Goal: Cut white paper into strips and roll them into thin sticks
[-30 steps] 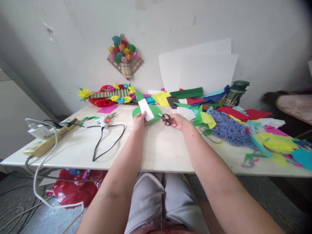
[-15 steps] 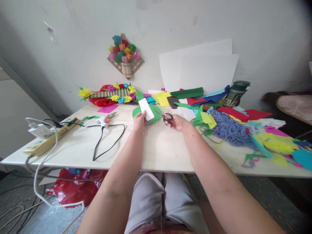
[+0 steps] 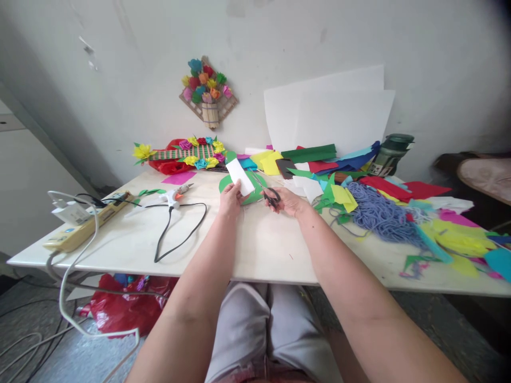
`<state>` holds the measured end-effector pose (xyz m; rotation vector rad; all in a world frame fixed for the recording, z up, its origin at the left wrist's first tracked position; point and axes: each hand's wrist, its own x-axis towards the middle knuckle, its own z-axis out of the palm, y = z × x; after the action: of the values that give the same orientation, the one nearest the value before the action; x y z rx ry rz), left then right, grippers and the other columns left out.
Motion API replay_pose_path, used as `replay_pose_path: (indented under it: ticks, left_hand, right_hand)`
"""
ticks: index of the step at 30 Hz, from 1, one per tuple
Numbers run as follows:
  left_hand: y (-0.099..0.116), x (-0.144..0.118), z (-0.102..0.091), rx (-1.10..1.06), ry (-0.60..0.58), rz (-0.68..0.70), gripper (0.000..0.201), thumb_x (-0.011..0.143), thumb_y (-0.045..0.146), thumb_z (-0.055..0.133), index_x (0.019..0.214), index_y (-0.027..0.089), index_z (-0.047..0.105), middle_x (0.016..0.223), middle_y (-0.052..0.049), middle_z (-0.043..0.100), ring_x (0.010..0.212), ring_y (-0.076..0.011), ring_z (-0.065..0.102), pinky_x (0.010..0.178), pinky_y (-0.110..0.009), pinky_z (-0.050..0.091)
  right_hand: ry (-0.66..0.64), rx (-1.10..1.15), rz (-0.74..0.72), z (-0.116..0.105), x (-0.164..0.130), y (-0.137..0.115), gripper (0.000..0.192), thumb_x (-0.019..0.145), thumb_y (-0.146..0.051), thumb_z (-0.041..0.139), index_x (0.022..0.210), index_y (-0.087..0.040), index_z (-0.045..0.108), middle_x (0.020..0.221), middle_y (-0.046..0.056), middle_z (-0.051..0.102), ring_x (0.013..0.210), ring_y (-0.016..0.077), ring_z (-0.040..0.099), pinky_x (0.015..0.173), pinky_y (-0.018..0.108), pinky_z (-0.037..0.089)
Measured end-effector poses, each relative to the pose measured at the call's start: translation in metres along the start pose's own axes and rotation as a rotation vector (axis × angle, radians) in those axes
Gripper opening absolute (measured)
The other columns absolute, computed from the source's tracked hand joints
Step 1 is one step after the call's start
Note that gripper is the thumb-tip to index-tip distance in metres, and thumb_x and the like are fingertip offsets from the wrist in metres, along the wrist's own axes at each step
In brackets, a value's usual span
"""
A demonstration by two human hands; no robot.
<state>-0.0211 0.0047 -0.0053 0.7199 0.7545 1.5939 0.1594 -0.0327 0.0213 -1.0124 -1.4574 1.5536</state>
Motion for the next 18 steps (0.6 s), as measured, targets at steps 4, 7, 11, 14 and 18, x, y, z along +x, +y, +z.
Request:
replay_pose_path:
  ticks: [4,7,11,14,18]
  left_hand:
    - [0.0002,-0.0004,0.0012,-0.021,-0.006,-0.009,0.030,0.064,0.028,0.077,0.073,0.016,0.051,0.061,0.001,0.062,0.067,-0.0157,0.067,0.071,-0.032,0.057]
    - [0.0010,-0.0003,0.0018,-0.041,0.000,-0.010,0.027,0.066,0.024,0.075,0.073,0.016,0.050,0.062,0.001,0.063,0.067,-0.0153,0.066,0.073,-0.033,0.057]
    - [0.0019,-0.0004,0.0022,-0.060,0.004,-0.001,0.027,0.067,0.023,0.074,0.072,0.016,0.049,0.063,0.001,0.063,0.066,-0.0140,0.066,0.074,-0.032,0.056]
    - [0.0015,0.0005,0.0019,-0.068,-0.003,0.013,0.025,0.069,0.024,0.073,0.073,0.016,0.049,0.066,0.001,0.064,0.068,-0.0139,0.066,0.075,-0.031,0.055]
    - [0.0008,0.0018,0.0016,-0.062,-0.010,0.028,0.026,0.069,0.026,0.073,0.074,0.017,0.049,0.068,0.000,0.065,0.073,-0.0146,0.067,0.076,-0.031,0.055]
  right_hand:
    - [-0.011,-0.061,-0.003,0.0050,-0.0020,-0.0015,0.031,0.079,-0.045,0.059,0.088,-0.016,0.055,0.057,-0.003,0.060,0.038,0.0071,0.049,0.034,0.018,0.032]
    - [0.002,-0.117,0.016,0.0053,-0.0011,-0.0002,0.032,0.080,-0.048,0.057,0.084,-0.017,0.053,0.056,-0.002,0.059,0.039,0.0076,0.050,0.034,0.018,0.033]
    - [0.005,-0.191,0.032,0.0070,-0.0017,-0.0007,0.030,0.081,-0.047,0.056,0.079,-0.017,0.052,0.056,-0.003,0.057,0.040,0.0076,0.050,0.034,0.017,0.034]
    - [0.011,-0.239,0.036,0.0100,-0.0040,-0.0032,0.032,0.081,-0.047,0.058,0.076,-0.016,0.051,0.056,-0.002,0.056,0.040,0.0070,0.049,0.033,0.017,0.034]
    - [0.005,-0.270,0.023,0.0116,-0.0048,-0.0045,0.034,0.079,-0.049,0.060,0.078,-0.016,0.053,0.058,-0.002,0.057,0.042,0.0064,0.050,0.034,0.016,0.034]
